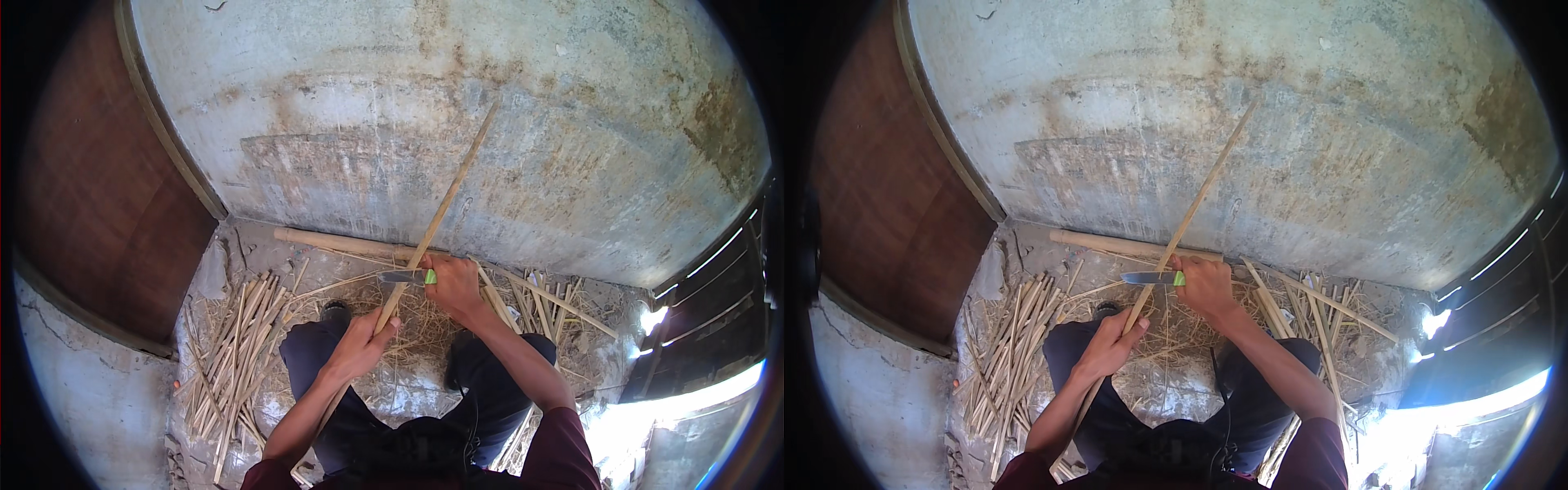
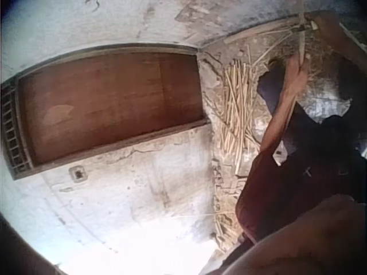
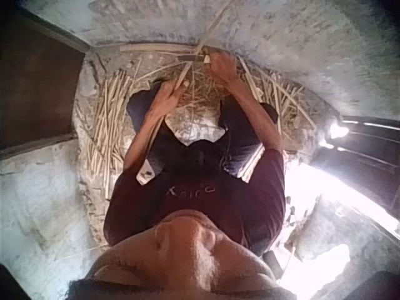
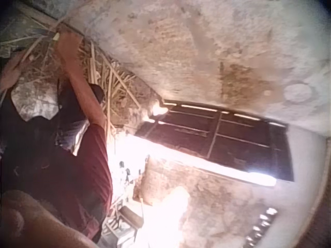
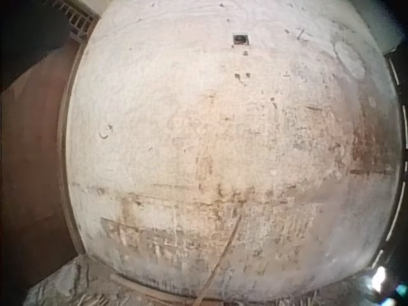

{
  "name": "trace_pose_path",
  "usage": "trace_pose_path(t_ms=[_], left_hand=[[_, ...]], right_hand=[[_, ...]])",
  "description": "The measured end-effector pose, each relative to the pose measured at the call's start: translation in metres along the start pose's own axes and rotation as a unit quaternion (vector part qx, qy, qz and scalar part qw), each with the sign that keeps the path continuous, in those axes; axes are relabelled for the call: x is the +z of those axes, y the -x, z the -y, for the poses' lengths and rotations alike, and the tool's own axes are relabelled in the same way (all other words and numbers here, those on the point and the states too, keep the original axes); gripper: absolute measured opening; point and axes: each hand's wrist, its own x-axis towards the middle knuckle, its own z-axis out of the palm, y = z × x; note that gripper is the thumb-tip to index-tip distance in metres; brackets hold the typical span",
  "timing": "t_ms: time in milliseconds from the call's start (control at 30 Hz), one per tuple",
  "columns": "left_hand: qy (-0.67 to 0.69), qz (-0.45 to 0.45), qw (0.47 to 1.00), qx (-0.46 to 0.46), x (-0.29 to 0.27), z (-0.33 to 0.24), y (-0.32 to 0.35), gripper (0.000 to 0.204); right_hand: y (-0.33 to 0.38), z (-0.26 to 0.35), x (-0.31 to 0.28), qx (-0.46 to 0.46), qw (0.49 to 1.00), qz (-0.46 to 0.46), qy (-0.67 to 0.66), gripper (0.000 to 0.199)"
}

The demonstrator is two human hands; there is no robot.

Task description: The person uses a knife to shave layers off a strip of wood while sitting on a floor covered in wood scraps.

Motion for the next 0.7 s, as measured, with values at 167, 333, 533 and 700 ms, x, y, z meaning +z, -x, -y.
trace_pose_path(t_ms=[167,333,533,700], left_hand=[[-0.009,0.012,0.999,0.034,0.005,0.012,0.020,0.031],[-0.013,0.027,1.000,0.009,0.002,0.016,0.026,0.029],[-0.016,0.030,0.999,0.008,-0.006,0.011,0.044,0.028],[-0.024,0.037,0.999,0.004,-0.007,0.019,0.060,0.028]], right_hand=[[-0.024,-0.048,-0.022,0.095,0.992,-0.078,0.002,0.019],[-0.022,-0.045,-0.019,0.095,0.992,-0.082,0.004,0.020],[-0.028,-0.068,-0.024,0.110,0.987,-0.114,0.035,0.022],[-0.031,-0.072,-0.032,0.159,0.979,-0.119,0.047,0.025]])
